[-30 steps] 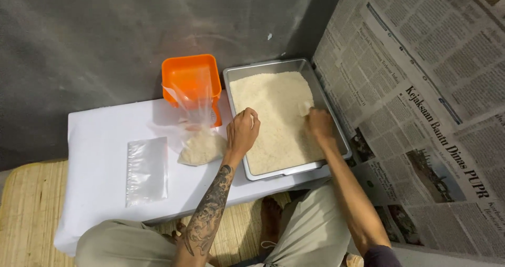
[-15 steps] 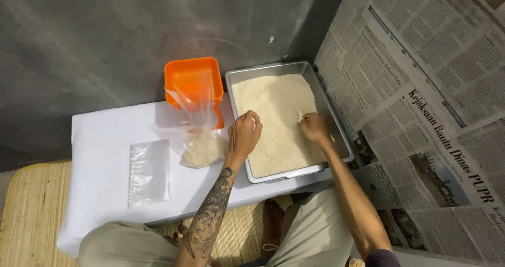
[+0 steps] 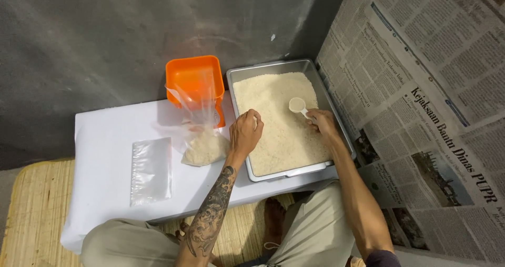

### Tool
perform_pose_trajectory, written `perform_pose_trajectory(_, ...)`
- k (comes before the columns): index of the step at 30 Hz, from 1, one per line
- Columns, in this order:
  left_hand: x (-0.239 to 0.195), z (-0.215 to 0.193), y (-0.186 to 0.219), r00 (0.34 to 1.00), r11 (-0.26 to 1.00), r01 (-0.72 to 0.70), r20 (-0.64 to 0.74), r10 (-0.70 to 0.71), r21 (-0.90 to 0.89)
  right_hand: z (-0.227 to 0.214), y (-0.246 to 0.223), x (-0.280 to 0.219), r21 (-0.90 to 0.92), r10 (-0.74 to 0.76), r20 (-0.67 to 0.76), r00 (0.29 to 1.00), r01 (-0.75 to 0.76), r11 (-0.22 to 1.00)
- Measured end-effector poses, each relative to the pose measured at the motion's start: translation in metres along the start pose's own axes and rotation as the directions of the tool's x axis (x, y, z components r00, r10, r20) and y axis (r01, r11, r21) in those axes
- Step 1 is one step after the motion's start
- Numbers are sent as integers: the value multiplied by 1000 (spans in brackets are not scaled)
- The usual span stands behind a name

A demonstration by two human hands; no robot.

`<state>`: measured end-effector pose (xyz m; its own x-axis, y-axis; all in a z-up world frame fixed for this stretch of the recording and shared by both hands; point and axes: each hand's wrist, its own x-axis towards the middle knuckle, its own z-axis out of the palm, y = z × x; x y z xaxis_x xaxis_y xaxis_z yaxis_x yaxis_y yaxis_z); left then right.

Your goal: The person is scooping rice from a metal tray into plastic bags and adjusting the weight using a digital scale.

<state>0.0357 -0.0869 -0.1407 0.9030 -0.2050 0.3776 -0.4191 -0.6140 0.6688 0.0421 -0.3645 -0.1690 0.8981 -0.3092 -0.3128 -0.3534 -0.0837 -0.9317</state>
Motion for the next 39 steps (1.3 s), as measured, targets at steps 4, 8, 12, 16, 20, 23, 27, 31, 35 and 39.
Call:
perform_pose_trajectory(4,-1,0,1,1000,1000,2,-3,-2,7,0,1,-1,-29,-14,-4,1000,13,999)
perform_pose_trajectory(8,-1,-1,1,1000,1000,4,7,-4,-8,5,-9,-10,-29,-30,9,1000,30,999)
perform_pose_trajectory(12,-2,-12,5,999,986,-24,26,28,-166,19,-27,-25,-31,-100,52,994,102,994)
perform_pose_trajectory(16,-4,-61,38,988,954,-130,-110,104,-270,44,-73,-48,-33,-156,106,982,161,986)
perform_pose_trajectory(20,6,-126,53,869,936,-348,-392,302,-51,75,-122,-70,8,-268,190,944,272,962)
perform_pose_trajectory(23,6,-167,44,791,934,-326,-500,353,143,103,-156,-88,31,-358,263,896,363,931)
perform_pose_trajectory(27,-7,-192,20,829,977,-154,-519,208,144,139,-189,-106,49,-456,337,824,469,882)
perform_pose_trajectory(31,-14,-195,11,862,985,-124,-478,168,123,169,-196,-97,25,-512,400,760,549,836)
perform_pose_trajectory(35,-13,-198,8,859,982,-141,-477,185,126,186,-193,-88,-109,-598,432,675,698,708)
perform_pose_trajectory(39,-13,-202,11,860,984,-142,-477,178,111,190,-192,-93,-311,-683,436,586,810,496)
